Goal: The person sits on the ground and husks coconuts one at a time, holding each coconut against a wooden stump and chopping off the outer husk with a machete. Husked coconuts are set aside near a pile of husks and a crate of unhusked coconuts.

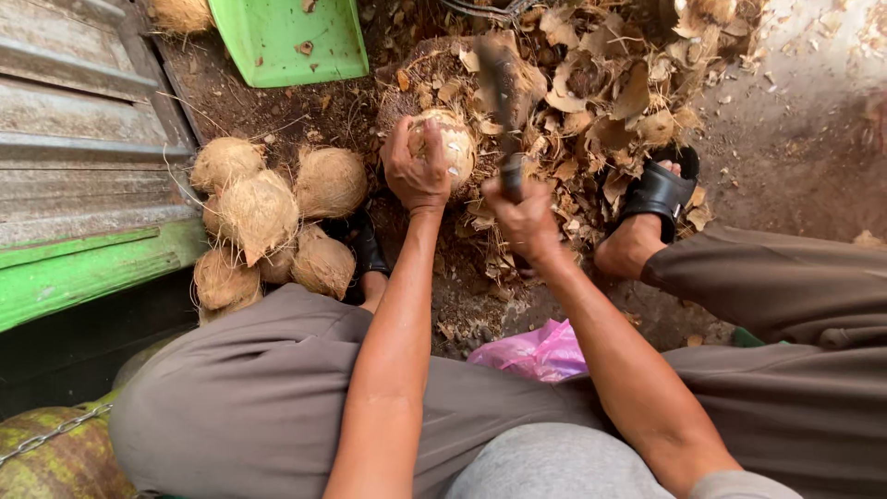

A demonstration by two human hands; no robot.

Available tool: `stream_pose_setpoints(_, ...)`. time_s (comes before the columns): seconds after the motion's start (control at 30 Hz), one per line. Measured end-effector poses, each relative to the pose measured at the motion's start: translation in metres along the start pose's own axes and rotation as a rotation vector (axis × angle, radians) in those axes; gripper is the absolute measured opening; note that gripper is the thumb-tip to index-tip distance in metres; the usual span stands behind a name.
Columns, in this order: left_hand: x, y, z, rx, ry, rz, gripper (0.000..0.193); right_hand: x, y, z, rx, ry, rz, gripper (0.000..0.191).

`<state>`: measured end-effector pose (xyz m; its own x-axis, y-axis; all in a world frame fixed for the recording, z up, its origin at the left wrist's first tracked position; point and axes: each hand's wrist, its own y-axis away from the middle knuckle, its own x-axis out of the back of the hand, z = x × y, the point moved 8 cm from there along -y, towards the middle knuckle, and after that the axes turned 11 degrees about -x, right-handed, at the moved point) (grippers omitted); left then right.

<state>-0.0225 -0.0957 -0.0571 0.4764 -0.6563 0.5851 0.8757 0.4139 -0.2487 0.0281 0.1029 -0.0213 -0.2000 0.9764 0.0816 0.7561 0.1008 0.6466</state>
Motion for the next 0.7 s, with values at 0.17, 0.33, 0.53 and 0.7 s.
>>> stream_pose_setpoints(0.17,-0.005,0.000,-0.009,0.044,0.069,-0.038,0.052,0.005,0.000,0.020,-0.262,0.435,0.051,0.042)
stream_pose_setpoints(0.33,-0.008,0.001,-0.017,0.014,0.020,0.028,0.055,0.018,-0.001,0.006,-0.021,-0.012,0.107,0.037)
stream_pose_setpoints(0.53,-0.007,0.001,-0.011,0.003,-0.019,-0.017,0.050,-0.012,-0.010,0.053,-0.177,0.260,0.039,0.024)
stream_pose_setpoints(0.7,-0.003,-0.006,-0.011,0.074,-0.041,-0.039,0.049,0.002,-0.009,0.050,-0.320,0.207,0.032,0.029)
